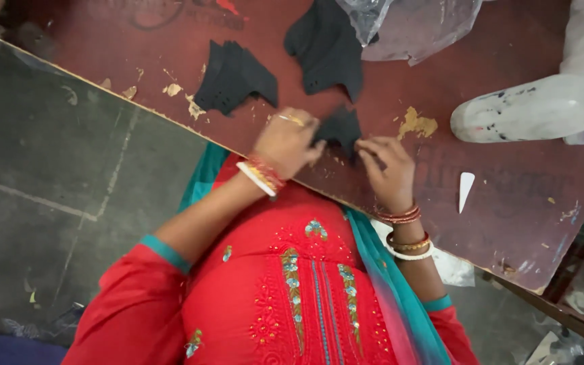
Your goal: The person separates black material pieces from a plastic bag on a table, peels them apart, and places them into a tray. The person also handles a white plastic bottle and a roll of tape during the process.
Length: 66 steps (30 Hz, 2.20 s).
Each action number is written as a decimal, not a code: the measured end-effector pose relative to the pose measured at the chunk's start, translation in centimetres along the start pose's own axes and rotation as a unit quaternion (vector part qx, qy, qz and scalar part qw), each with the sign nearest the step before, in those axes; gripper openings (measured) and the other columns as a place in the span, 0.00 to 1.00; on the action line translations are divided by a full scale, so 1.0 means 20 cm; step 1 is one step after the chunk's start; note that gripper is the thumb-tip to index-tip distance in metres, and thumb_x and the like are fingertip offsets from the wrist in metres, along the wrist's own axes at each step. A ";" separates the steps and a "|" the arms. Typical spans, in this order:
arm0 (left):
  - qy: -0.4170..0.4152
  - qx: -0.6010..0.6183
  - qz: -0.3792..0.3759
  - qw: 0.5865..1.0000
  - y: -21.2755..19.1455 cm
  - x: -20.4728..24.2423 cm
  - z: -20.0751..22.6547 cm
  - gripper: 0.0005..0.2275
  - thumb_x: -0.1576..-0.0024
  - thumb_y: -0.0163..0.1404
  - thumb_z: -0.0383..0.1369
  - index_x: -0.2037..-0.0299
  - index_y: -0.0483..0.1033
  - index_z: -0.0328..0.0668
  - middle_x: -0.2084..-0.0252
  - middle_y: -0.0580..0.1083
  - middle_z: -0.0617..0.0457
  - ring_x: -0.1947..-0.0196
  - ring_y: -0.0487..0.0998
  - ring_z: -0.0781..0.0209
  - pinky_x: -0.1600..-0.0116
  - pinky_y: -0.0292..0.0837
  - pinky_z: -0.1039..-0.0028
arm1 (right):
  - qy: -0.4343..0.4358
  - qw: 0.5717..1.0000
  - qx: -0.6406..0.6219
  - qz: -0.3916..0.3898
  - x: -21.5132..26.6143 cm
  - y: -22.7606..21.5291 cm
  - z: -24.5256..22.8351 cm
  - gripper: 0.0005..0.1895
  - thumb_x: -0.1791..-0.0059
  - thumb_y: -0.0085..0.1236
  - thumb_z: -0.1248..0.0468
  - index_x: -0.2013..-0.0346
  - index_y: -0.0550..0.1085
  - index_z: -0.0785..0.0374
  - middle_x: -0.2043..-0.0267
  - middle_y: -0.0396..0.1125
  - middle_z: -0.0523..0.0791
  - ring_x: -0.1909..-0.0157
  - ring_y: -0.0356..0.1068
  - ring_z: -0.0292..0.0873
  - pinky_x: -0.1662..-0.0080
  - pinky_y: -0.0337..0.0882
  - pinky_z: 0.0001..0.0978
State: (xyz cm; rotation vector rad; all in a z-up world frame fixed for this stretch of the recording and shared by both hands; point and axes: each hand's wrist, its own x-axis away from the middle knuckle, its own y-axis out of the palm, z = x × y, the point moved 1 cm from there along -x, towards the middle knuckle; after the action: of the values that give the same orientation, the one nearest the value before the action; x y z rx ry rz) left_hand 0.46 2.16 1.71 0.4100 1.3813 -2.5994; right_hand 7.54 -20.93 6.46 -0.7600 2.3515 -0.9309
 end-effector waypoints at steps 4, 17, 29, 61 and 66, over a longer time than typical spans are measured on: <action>-0.088 -0.051 0.103 0.989 -0.25 0.12 -0.20 0.16 0.45 0.61 0.40 0.56 0.80 0.33 0.57 0.76 0.42 0.52 0.74 0.42 0.46 0.70 0.55 | 0.047 0.998 -0.013 0.047 0.01 -0.03 0.08 0.10 0.49 0.62 0.71 0.53 0.80 0.65 0.54 0.73 0.50 0.54 0.75 0.48 0.52 0.74 0.34; 0.007 -0.011 -0.053 0.999 0.12 -0.06 0.07 0.18 0.50 0.59 0.40 0.57 0.79 0.34 0.57 0.73 0.43 0.53 0.73 0.42 0.49 0.70 0.55 | -0.047 0.996 0.034 -0.062 -0.15 0.10 0.05 0.08 0.50 0.60 0.70 0.56 0.80 0.64 0.57 0.72 0.51 0.54 0.73 0.54 0.52 0.73 0.42; -0.058 -0.001 -0.002 0.998 0.17 -0.02 0.06 0.14 0.52 0.59 0.39 0.63 0.79 0.35 0.57 0.75 0.39 0.54 0.75 0.39 0.49 0.71 0.54 | -0.091 0.992 0.069 -0.057 -0.06 0.09 0.05 0.08 0.50 0.58 0.68 0.56 0.79 0.63 0.55 0.72 0.51 0.51 0.72 0.56 0.49 0.72 0.42; -0.008 -0.248 -0.034 0.968 -0.37 -0.04 -0.82 0.20 0.41 0.49 0.52 0.41 0.75 0.60 0.36 0.70 0.56 0.28 0.60 0.50 0.27 0.40 0.32 | -0.020 0.988 0.139 0.061 0.08 0.25 1.56 0.11 0.41 0.57 0.62 0.50 0.80 0.65 0.45 0.73 0.56 0.37 0.72 0.55 0.37 0.70 0.46; -0.051 -0.258 -0.027 0.964 -0.46 -0.01 -0.90 0.21 0.42 0.49 0.52 0.41 0.74 0.61 0.36 0.70 0.54 0.30 0.62 0.50 0.27 0.41 0.33 | -0.217 0.963 0.161 -0.015 -0.07 0.40 2.42 0.12 0.41 0.52 0.59 0.49 0.77 0.63 0.51 0.72 0.53 0.49 0.73 0.48 0.39 0.73 0.44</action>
State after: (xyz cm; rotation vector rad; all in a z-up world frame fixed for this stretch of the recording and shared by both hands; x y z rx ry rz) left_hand 1.09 22.32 -0.56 0.1567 1.9636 -2.1381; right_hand 36.05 -36.94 -30.14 -0.7744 1.7632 -1.0081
